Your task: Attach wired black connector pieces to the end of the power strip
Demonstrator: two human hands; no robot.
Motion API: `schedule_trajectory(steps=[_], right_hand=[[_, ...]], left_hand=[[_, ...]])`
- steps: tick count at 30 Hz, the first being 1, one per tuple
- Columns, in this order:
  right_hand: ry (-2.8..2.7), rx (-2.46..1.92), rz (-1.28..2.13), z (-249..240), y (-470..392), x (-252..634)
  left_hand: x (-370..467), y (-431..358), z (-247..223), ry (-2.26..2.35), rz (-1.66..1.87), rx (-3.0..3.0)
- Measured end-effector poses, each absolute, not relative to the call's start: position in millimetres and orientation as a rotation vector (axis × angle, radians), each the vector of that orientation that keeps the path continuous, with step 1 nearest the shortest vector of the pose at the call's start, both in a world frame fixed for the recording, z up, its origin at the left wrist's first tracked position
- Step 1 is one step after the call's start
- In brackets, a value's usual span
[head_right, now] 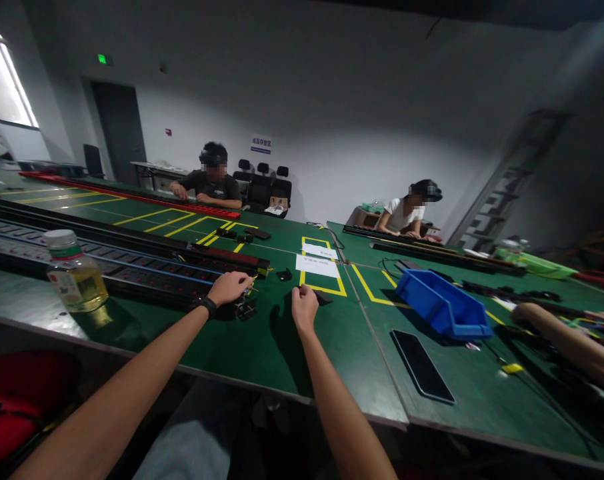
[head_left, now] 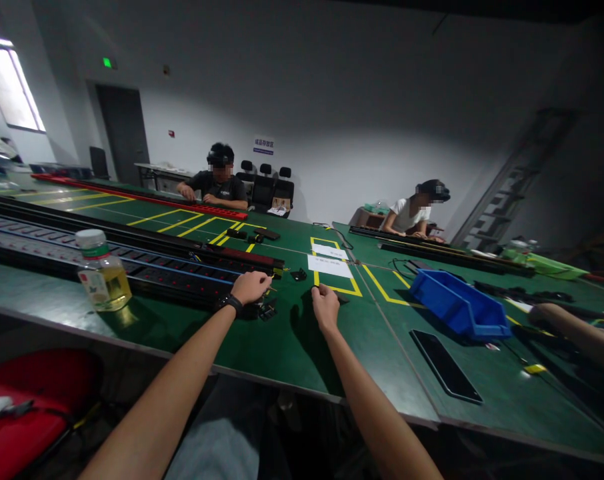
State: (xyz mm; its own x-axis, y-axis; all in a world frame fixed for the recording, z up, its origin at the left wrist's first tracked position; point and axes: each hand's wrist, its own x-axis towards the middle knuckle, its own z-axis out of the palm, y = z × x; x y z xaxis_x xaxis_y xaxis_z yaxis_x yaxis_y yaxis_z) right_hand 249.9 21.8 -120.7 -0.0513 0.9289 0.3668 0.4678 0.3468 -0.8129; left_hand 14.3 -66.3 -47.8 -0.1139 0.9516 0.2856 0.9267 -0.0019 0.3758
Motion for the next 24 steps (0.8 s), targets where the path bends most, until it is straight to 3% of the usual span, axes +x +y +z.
schedule_trajectory(steps=[5, 15, 24], right_hand=[[-1.751, -1.297, 0.405, -112, 11, 250], [-2.144, -0.946, 0.197, -108, -8, 237], [-2.344, -0.732, 0.302, -107, -21, 231]], left_hand=[[16, -67, -47, 2.187, 0.749, 2.053], [18, -70, -45, 2.203, 0.756, 2.049], [17, -69, -47, 2.199, 0.782, 2.057]])
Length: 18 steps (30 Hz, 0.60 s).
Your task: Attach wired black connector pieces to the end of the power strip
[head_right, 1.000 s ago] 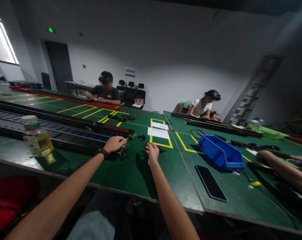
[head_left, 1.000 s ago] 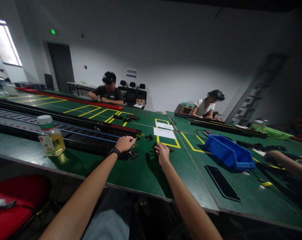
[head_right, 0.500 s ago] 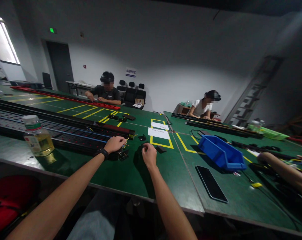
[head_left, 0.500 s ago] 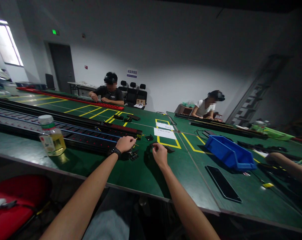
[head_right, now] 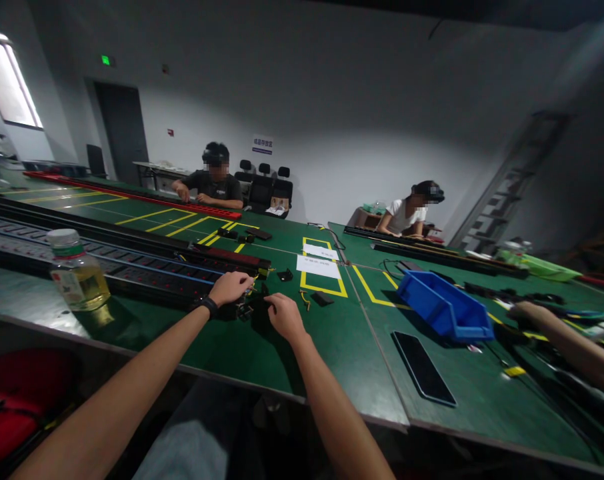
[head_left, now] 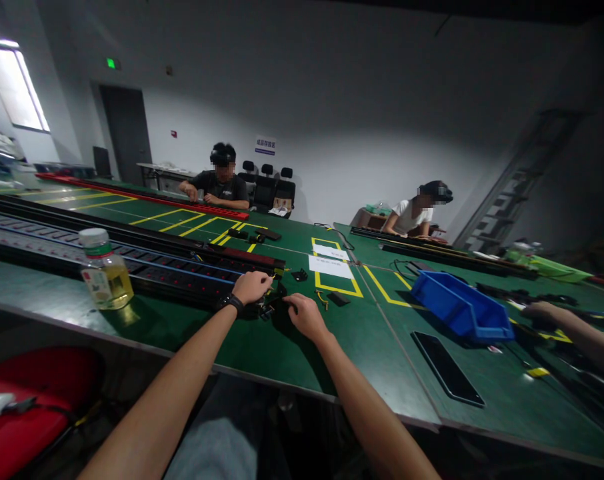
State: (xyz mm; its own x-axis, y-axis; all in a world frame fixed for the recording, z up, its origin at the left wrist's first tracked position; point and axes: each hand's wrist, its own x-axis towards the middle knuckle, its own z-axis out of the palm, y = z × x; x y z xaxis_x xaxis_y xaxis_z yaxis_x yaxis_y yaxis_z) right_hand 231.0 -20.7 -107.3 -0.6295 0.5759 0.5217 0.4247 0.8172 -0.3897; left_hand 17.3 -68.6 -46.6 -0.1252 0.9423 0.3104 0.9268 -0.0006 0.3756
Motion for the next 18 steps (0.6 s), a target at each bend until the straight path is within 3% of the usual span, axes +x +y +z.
schedule_trajectory(steps=[10, 18], right_hand=[[-2.291, -0.813, 0.456, -113.7, -19.9, 222.4], [-2.574, -0.948, 0.234, -109.4, -22.9, 222.4]], left_hand=[[14.1, -65.6, -51.4, 2.183, 0.801, 2.066], [15.2, -65.6, -50.8, 2.197, 0.796, 2.06]])
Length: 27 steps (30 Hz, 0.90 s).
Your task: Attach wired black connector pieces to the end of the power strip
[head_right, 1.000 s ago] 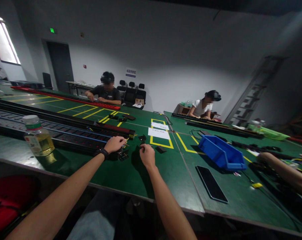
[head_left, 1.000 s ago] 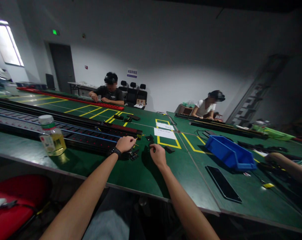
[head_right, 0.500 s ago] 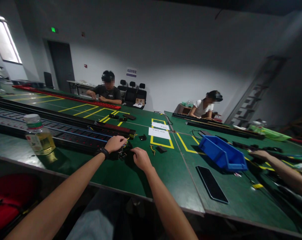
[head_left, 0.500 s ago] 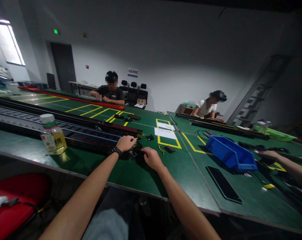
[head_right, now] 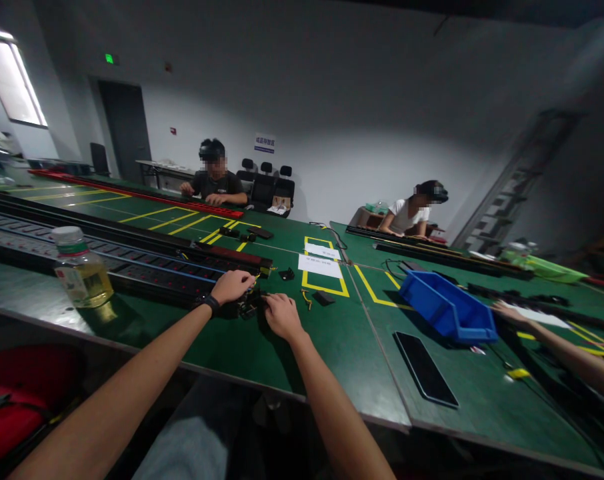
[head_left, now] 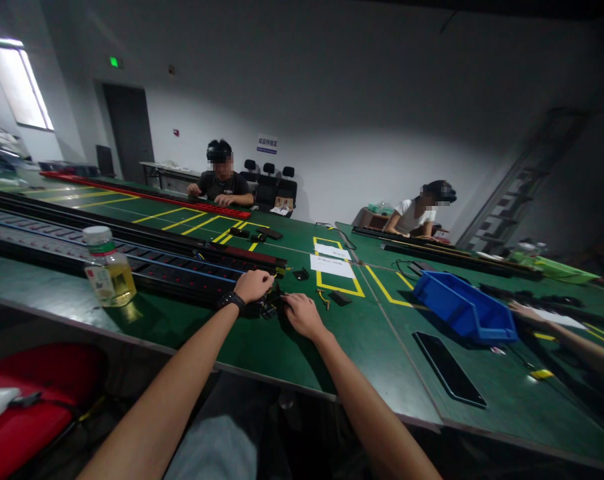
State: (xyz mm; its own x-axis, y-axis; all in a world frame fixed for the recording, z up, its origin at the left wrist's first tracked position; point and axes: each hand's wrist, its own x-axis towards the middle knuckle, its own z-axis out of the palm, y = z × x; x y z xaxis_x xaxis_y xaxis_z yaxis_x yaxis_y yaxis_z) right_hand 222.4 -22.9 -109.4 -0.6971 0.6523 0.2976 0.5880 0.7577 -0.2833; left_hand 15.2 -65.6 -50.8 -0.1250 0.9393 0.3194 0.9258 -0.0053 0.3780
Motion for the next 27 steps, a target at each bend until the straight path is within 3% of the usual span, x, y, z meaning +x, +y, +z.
schedule_trajectory(steps=[8, 27], right_hand=[[-2.743, -0.957, 0.121, -108, -28, 219], [-2.573, -0.815, 0.361, -119, -12, 214]], left_hand=[[18, -68, -48, 2.224, 0.795, 2.049], [18, -69, -46, 2.212, 0.79, 2.023]])
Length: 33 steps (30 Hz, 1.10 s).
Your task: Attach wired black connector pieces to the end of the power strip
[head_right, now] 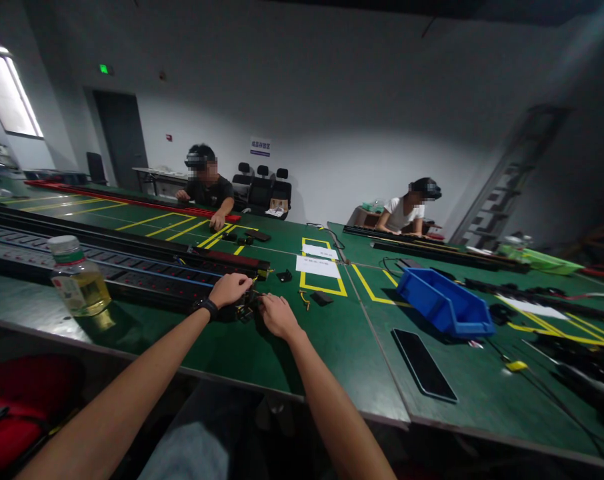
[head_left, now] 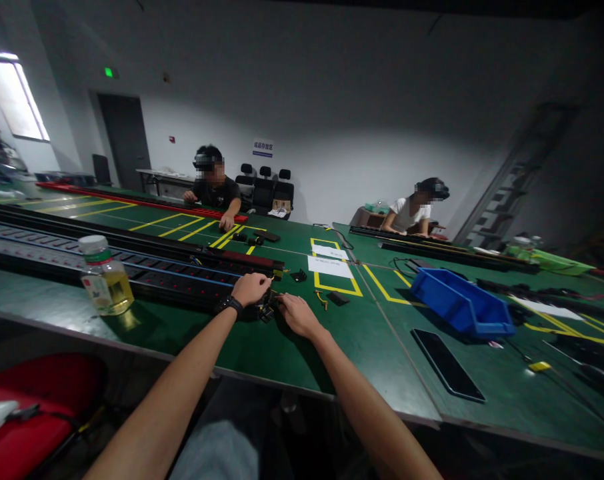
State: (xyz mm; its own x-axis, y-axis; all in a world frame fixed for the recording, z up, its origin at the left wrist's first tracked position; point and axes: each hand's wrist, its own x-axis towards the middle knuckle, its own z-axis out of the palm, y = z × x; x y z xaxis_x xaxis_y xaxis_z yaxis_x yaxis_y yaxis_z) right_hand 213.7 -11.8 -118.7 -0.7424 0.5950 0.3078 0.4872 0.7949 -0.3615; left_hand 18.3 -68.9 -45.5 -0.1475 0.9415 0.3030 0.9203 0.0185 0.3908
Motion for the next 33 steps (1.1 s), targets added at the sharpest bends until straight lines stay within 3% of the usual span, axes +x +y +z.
schedule_trajectory(steps=[6, 15, 25, 33], right_hand=[[-2.311, -0.928, 0.469, -123, 1, 223], [-2.375, -0.89, 0.47, -123, 5, 231], [-2.403, -0.858, 0.477, -121, 6, 232], [-2.367, -1.064, 0.288, -109, -8, 234]], left_hand=[[15, -67, -49, 2.177, 0.847, 1.99], [7, -59, -55, 2.135, 1.044, 1.776], [11, -63, -49, 2.132, 1.021, 1.768], [12, -64, -48, 2.165, 0.982, 1.812]])
